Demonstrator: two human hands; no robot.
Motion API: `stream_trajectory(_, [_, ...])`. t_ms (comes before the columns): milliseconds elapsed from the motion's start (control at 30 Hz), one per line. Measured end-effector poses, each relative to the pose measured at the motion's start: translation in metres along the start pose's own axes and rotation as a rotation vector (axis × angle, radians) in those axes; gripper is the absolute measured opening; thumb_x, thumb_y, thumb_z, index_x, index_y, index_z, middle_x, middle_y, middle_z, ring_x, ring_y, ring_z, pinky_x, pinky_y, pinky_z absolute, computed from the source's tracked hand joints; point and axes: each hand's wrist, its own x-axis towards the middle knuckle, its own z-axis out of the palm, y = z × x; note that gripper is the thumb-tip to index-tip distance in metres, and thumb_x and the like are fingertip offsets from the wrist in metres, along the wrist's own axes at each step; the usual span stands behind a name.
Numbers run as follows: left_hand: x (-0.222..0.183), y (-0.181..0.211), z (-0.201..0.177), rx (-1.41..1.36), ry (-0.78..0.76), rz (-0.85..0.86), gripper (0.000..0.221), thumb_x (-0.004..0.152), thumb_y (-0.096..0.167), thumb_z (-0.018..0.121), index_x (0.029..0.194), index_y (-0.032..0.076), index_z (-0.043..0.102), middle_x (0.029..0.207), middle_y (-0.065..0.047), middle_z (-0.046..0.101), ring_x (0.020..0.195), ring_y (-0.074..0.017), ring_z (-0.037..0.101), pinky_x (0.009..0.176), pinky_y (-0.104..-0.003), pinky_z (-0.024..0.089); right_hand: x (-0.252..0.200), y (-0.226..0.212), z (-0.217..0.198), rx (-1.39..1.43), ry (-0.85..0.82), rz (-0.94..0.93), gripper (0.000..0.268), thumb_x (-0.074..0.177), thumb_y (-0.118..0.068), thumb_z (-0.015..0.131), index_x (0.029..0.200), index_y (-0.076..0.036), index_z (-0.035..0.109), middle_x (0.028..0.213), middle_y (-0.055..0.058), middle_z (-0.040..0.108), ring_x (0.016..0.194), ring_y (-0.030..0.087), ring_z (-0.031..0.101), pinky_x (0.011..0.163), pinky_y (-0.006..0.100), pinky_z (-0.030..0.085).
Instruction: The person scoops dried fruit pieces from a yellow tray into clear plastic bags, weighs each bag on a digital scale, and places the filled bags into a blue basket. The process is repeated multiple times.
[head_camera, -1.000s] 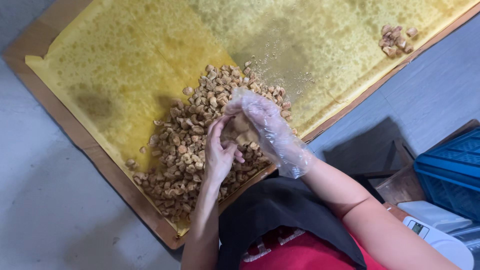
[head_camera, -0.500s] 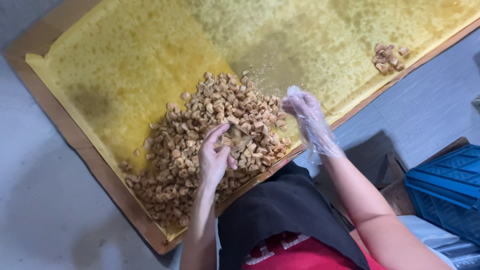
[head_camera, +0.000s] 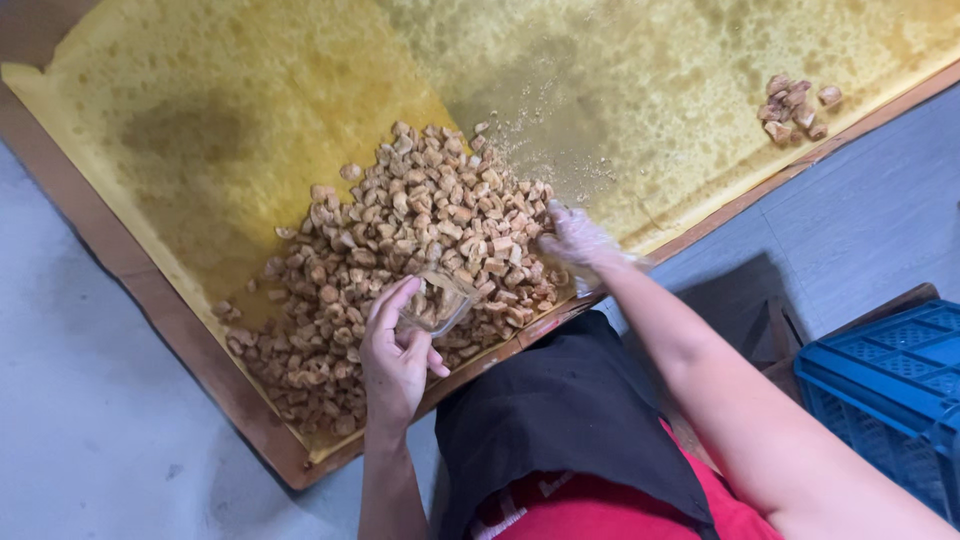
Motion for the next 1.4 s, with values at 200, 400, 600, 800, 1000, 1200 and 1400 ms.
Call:
stream_trajectory(200, [-0.019, 0.018, 0.006, -0.007, -0.001, -0.112, 0.061, 0.085, -0.014, 0.05, 0.144, 0.002, 0.051, 0.137, -0.013, 0.058, 0.056, -0.0065, 0.061, 0.049, -0.022, 0.059, -0.015, -0.007, 0.026, -0.061, 0.145, -0.027, 0.042, 0.1, -0.033, 0.064, 0.127, -0.002, 0.058, 0.117, 0.025, 0.066, 0.108, 0.04, 0.067, 0.091, 0.049, 0.056])
stream_trajectory(400, [-0.023, 0.062, 0.013, 0.176, -0.04, -0.061, 0.053, 0.09, -0.01, 0.051, 0.141, 0.002, 0.052, 0.146, -0.013, 0.048, 0.054, -0.0085, 0.065, 0.041, -0.023, 0.059, -0.07, -0.038, -0.032, 0.382, 0.141, -0.163, 0.035, 0.097, -0.031, 0.069, 0.123, -0.007, 0.064, 0.109, 0.02, 0.071, 0.103, 0.034, 0.066, 0.093, 0.042, 0.055])
stream_trajectory(600, [0.04, -0.018, 0.009, 0.102, -0.182, 0.043, 0.062, 0.084, -0.018, 0.05, 0.144, 0.001, 0.051, 0.146, -0.013, 0.05, 0.059, -0.0076, 0.064, 0.047, -0.021, 0.062, -0.187, -0.133, -0.099, 0.211, 0.163, -0.559, 0.044, 0.087, -0.028, 0.075, 0.128, -0.016, 0.062, 0.128, 0.007, 0.07, 0.113, 0.022, 0.07, 0.094, 0.035, 0.059])
stream_trajectory(800, [0.031, -0.004, -0.01, -0.032, -0.347, 0.122, 0.057, 0.085, -0.018, 0.047, 0.14, -0.003, 0.054, 0.147, -0.015, 0.051, 0.059, -0.0097, 0.062, 0.048, -0.023, 0.062, -0.23, -0.183, -0.092, 0.065, 0.339, -0.859, 0.057, 0.089, -0.011, 0.074, 0.142, -0.009, 0.056, 0.145, 0.013, 0.058, 0.123, 0.03, 0.063, 0.094, 0.041, 0.057])
stream_trajectory(1000, [0.011, 0.02, -0.038, 0.038, -0.545, 0.207, 0.053, 0.087, -0.016, 0.049, 0.138, -0.002, 0.058, 0.149, -0.015, 0.049, 0.059, -0.01, 0.067, 0.047, -0.022, 0.061, -0.27, -0.111, -0.055, 0.886, 0.651, -0.418, 0.045, 0.097, -0.002, 0.063, 0.142, -0.007, 0.059, 0.123, 0.003, 0.062, 0.085, 0.011, 0.056, 0.079, 0.026, 0.054])
stream_trajectory(1200, [0.026, 0.027, -0.025, 0.248, -0.665, 0.118, 0.056, 0.086, -0.014, 0.047, 0.138, 0.002, 0.057, 0.15, -0.014, 0.048, 0.056, -0.0106, 0.065, 0.049, -0.022, 0.063, -0.277, -0.026, 0.02, 0.679, 0.675, -0.101, 0.049, 0.089, 0.0, 0.065, 0.136, -0.01, 0.064, 0.094, 0.006, 0.062, 0.076, 0.012, 0.056, 0.07, 0.027, 0.048])
stream_trajectory(1400, [0.027, 0.022, -0.017, 0.37, -0.724, 0.143, 0.057, 0.085, -0.013, 0.048, 0.139, 0.002, 0.055, 0.15, -0.012, 0.047, 0.058, -0.0108, 0.067, 0.049, -0.022, 0.064, -0.275, 0.048, 0.084, 0.546, 0.827, -0.054, 0.032, 0.093, -0.007, 0.066, 0.125, -0.005, 0.068, 0.114, 0.01, 0.074, 0.103, 0.017, 0.07, 0.093, 0.032, 0.054])
